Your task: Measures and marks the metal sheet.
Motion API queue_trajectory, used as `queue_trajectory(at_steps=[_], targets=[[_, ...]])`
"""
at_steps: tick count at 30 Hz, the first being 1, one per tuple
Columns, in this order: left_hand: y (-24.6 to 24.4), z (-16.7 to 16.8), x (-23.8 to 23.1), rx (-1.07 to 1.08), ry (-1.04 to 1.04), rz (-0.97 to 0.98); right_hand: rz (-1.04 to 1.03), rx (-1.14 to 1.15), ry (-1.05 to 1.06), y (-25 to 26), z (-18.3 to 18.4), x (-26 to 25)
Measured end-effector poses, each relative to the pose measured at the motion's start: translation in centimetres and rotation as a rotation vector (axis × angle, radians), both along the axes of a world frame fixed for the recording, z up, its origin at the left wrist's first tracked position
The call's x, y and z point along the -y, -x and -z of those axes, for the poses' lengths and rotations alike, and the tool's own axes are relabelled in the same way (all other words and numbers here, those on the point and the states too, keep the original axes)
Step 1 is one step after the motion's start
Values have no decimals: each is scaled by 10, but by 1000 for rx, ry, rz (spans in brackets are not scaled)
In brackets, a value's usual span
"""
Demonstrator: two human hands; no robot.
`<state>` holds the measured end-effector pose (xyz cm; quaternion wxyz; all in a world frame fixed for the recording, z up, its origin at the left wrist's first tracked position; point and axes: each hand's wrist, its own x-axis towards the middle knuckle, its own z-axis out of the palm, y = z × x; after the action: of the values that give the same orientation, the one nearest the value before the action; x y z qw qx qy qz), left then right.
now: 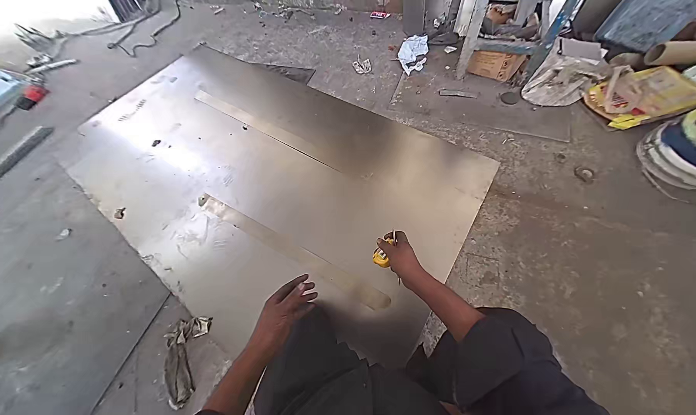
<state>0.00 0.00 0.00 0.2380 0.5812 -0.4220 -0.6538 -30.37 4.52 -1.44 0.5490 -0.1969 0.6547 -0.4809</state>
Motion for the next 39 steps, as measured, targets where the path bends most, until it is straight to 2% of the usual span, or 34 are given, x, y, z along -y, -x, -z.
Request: queue_trajectory(at_steps=[3, 6, 10, 16, 23, 28, 33, 35, 39], targets=[[69, 7, -24, -62, -54, 232, -31, 24, -19, -32, -1, -5], [97, 22, -47, -32, 73, 274, -161, 21, -66, -58, 5, -16], [73, 42, -55, 83, 100, 334, -416, 37, -135, -70, 15, -29], [37, 56, -45, -109, -102, 363, -764, -98, -76, -52, 34, -22], [31, 65, -57, -83, -216, 376, -925, -168, -71, -54, 42, -22], [34, 71, -62, -21, -247, 384, -975, -286, -146, -51, 44, -20], [29, 79, -60, 10, -222, 494, -1004, -305, -190, -49, 47, -19], [27, 80, -60, -21, -214, 544, -949, -265, -216, -44, 50, -15], [19, 85, -57, -78, -285, 678, -702, -165, -227, -14, 54, -2]])
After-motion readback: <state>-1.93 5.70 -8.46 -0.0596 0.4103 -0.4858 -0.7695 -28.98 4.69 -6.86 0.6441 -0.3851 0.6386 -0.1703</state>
